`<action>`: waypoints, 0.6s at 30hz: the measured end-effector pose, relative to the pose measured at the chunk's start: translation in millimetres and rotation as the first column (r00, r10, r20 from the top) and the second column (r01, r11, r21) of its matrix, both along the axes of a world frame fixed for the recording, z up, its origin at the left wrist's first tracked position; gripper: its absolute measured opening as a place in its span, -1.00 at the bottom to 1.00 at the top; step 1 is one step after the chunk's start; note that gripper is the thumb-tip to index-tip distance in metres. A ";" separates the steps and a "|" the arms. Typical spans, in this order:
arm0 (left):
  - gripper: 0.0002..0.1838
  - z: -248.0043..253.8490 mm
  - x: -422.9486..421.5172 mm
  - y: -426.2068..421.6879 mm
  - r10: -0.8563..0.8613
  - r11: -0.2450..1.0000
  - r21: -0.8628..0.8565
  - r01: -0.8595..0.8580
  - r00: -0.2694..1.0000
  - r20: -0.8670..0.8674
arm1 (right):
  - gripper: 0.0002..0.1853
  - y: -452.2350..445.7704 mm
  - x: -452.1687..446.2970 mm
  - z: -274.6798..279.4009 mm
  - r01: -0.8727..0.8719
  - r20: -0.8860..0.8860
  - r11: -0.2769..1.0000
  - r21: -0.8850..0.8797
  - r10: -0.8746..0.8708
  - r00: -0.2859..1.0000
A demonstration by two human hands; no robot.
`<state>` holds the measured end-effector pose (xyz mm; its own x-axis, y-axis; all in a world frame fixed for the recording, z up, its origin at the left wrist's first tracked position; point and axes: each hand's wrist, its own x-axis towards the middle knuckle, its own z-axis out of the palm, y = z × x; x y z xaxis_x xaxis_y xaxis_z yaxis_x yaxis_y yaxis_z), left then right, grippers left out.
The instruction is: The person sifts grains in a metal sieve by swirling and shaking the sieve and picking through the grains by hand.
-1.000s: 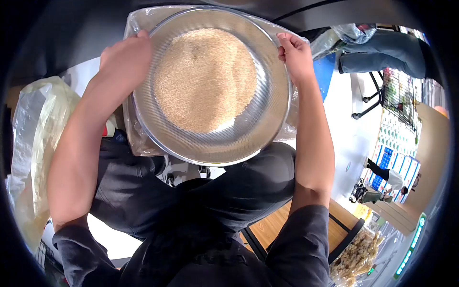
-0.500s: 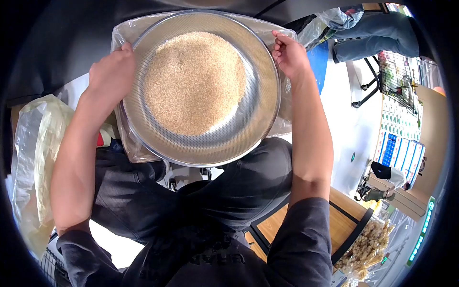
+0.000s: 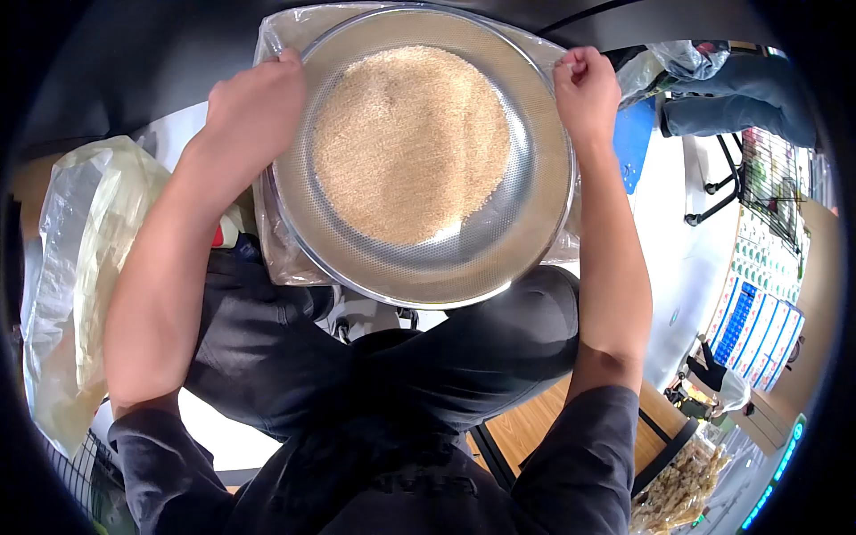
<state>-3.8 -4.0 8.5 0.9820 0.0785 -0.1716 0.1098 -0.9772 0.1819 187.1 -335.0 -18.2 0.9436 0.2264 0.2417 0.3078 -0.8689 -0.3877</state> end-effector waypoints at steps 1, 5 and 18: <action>-0.74 0.4 -0.1 -0.3 0.002 1.000 0.003 -0.002 1.000 -0.007 | -0.87 11.5 -4.8 0.6 -0.132 0.057 0.983 0.125 0.126 0.990; -0.74 3.0 -0.3 0.5 0.001 1.000 -0.015 -0.001 1.000 -0.021 | -0.82 45.6 -31.4 -10.2 -0.451 -0.236 0.880 0.146 0.474 0.848; -0.76 -4.6 0.6 -0.7 -0.035 0.985 0.165 0.039 0.999 -0.028 | -0.59 151.4 -95.0 -27.6 0.305 -0.751 0.702 0.643 0.656 0.074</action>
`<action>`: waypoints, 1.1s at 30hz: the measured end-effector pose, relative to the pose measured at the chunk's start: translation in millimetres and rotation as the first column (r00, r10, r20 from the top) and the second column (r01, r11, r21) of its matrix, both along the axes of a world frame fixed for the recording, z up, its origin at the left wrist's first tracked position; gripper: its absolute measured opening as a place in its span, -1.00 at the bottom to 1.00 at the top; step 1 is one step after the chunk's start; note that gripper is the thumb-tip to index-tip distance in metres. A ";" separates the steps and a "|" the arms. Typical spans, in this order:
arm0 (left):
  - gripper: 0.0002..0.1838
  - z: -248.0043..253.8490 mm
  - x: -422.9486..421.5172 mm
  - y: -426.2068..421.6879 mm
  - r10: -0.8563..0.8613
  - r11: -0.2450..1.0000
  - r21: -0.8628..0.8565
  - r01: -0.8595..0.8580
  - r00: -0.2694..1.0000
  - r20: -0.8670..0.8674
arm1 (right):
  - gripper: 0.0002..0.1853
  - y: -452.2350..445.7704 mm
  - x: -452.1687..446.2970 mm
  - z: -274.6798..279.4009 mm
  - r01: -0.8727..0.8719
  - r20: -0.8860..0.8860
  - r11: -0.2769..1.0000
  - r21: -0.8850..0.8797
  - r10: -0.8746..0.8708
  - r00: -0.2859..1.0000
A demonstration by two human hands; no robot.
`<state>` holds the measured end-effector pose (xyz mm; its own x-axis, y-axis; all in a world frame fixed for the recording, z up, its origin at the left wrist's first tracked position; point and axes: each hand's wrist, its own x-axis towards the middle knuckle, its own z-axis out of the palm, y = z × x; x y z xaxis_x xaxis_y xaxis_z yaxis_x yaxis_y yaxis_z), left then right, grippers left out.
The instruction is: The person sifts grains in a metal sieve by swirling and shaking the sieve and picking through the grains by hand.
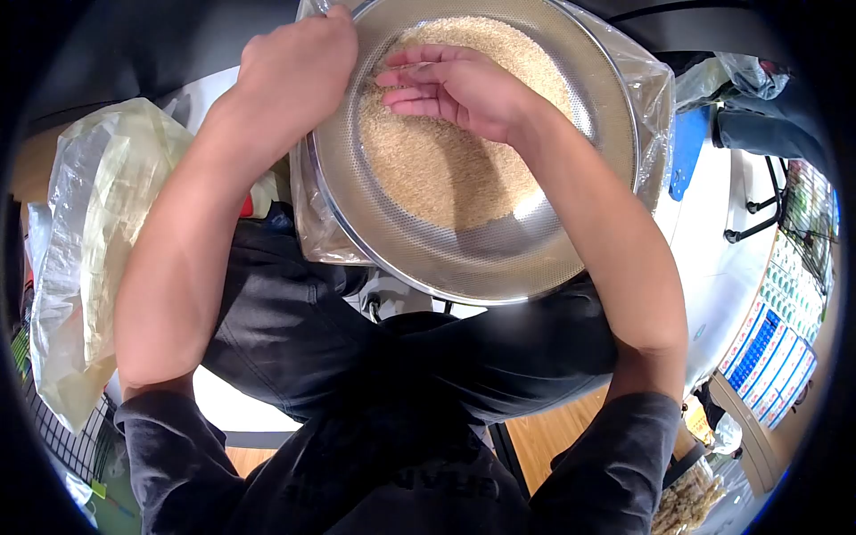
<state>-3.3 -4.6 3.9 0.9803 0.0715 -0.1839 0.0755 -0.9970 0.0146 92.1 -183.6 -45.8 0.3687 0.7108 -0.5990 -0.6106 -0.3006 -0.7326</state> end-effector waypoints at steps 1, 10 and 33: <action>-0.76 0.3 0.6 -0.2 0.001 1.000 0.002 -0.001 1.000 -0.004 | -0.59 1.1 -0.5 -4.9 -0.001 -0.037 1.000 -0.006 0.001 0.999; -0.73 12.9 -3.4 -1.8 -0.019 0.998 -0.056 0.020 1.000 0.004 | -0.69 -7.9 13.2 -6.6 0.390 0.232 0.919 0.058 -0.392 0.890; -0.77 17.6 -2.0 -3.1 -0.039 0.999 0.022 0.040 0.999 -0.037 | -0.65 -6.3 12.2 -14.2 0.421 0.275 0.900 0.111 -0.435 0.857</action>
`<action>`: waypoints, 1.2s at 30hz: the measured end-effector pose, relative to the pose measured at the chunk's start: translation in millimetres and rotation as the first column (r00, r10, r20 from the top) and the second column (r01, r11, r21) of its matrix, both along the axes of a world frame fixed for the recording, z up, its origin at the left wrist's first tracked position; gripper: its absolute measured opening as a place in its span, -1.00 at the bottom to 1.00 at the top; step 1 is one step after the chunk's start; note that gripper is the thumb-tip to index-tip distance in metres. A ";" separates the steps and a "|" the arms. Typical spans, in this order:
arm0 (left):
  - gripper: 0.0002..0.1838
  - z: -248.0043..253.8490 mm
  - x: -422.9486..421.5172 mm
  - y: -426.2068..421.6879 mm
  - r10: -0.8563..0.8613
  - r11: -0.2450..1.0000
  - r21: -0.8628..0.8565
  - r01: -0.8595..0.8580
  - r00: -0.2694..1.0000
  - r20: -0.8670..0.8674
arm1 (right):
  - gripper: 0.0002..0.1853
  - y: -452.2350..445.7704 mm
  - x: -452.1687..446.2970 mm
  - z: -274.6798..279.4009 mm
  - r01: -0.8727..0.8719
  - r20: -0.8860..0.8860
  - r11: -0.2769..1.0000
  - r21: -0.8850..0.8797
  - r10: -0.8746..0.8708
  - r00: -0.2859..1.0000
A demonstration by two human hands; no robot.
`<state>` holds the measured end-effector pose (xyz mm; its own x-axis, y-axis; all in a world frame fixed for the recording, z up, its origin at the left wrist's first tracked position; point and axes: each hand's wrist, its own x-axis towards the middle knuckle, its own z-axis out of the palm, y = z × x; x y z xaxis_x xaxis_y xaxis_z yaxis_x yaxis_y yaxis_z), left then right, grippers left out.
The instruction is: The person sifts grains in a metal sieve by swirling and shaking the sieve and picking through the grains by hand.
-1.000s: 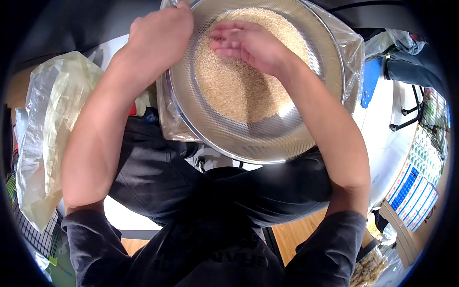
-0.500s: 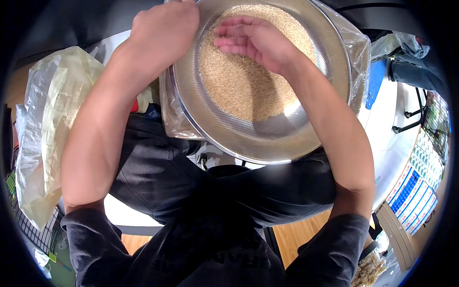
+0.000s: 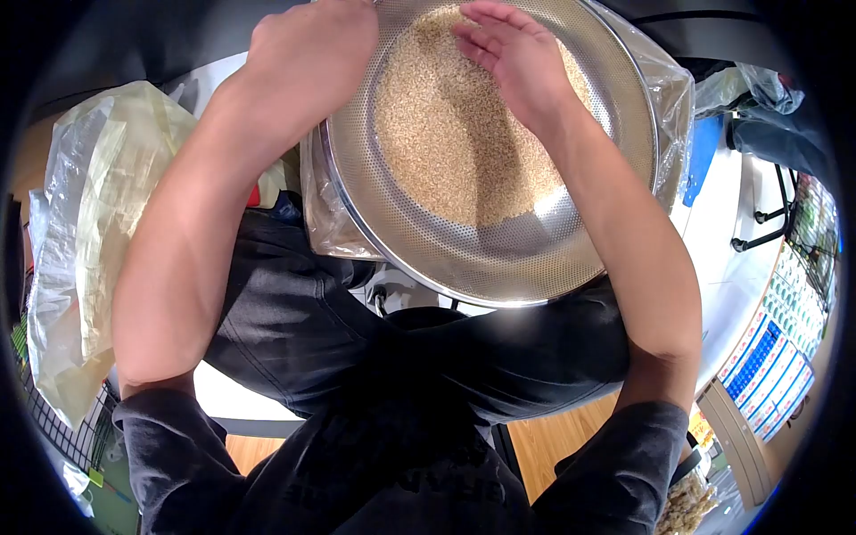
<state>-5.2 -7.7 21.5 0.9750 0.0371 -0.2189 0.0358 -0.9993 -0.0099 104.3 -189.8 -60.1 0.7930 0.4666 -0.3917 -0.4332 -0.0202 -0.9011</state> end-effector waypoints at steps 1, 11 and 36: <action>-0.77 0.9 0.0 -0.4 0.000 1.000 0.000 0.000 1.000 0.000 | -0.64 0.4 -2.2 1.5 -0.073 -0.029 0.997 -0.034 0.072 0.997; -0.76 -4.6 7.0 0.6 0.039 0.999 -0.019 -0.041 0.997 -0.068 | -0.59 -0.3 -0.3 -11.2 -0.103 -0.167 0.995 0.012 0.103 0.980; -0.77 -4.7 -1.4 -2.7 0.021 0.997 0.074 -0.023 0.999 0.027 | -0.77 22.0 -7.7 -13.6 -0.087 0.550 0.635 -0.768 0.723 0.419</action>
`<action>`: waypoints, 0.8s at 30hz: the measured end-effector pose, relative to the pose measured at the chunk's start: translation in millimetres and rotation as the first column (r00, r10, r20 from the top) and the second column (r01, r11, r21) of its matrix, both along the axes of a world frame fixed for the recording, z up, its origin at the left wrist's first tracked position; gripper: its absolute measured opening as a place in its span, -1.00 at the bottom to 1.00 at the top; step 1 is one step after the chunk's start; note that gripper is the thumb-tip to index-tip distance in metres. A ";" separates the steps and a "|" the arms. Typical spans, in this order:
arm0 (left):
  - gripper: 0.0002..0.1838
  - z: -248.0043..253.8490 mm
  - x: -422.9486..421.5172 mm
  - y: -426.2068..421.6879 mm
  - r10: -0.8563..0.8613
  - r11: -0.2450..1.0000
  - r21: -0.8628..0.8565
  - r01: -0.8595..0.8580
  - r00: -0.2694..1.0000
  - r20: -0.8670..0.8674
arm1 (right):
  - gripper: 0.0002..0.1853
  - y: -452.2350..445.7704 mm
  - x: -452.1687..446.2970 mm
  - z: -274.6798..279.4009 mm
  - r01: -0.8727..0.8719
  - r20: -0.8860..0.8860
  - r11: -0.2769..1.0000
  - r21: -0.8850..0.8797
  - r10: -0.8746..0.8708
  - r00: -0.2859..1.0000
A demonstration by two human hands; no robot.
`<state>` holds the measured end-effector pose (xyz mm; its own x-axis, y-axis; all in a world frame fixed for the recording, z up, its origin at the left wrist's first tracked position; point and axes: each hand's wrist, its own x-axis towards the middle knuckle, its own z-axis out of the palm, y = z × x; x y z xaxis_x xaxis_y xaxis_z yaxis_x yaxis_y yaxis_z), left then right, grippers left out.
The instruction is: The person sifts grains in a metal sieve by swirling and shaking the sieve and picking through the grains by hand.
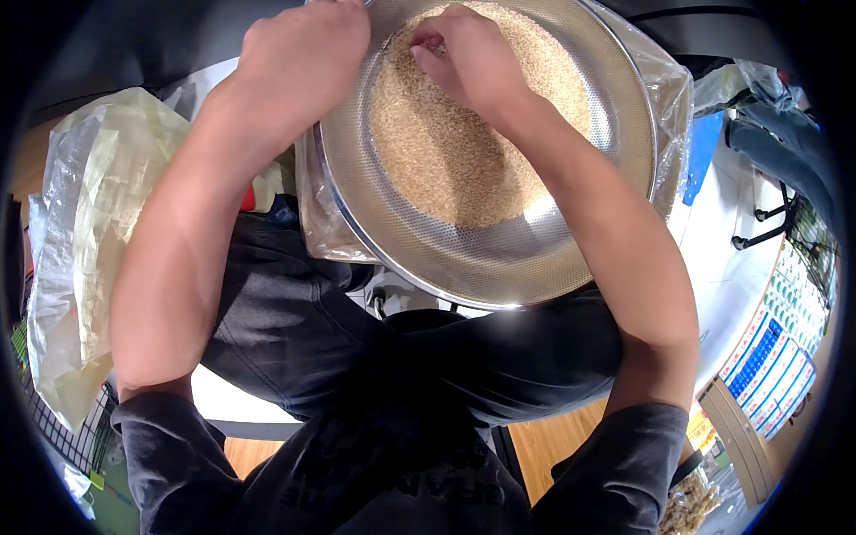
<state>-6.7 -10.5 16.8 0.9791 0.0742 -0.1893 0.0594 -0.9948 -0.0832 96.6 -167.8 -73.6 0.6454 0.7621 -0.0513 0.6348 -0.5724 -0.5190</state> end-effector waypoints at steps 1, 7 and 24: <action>-0.77 0.6 0.0 1.3 0.002 1.000 0.001 -0.002 1.000 -0.003 | -0.77 1.8 -0.7 -1.7 0.020 0.015 1.000 -0.004 -0.020 1.000; -0.76 -1.2 7.1 3.6 0.050 0.990 -0.127 -0.059 0.996 -0.075 | -0.77 2.9 1.1 -1.7 0.045 0.051 0.998 -0.035 -0.043 0.998; -0.76 6.2 0.2 -4.6 0.061 0.997 -0.048 -0.062 0.998 -0.008 | -0.75 3.0 2.7 -8.5 0.034 0.081 0.999 -0.041 -0.031 0.996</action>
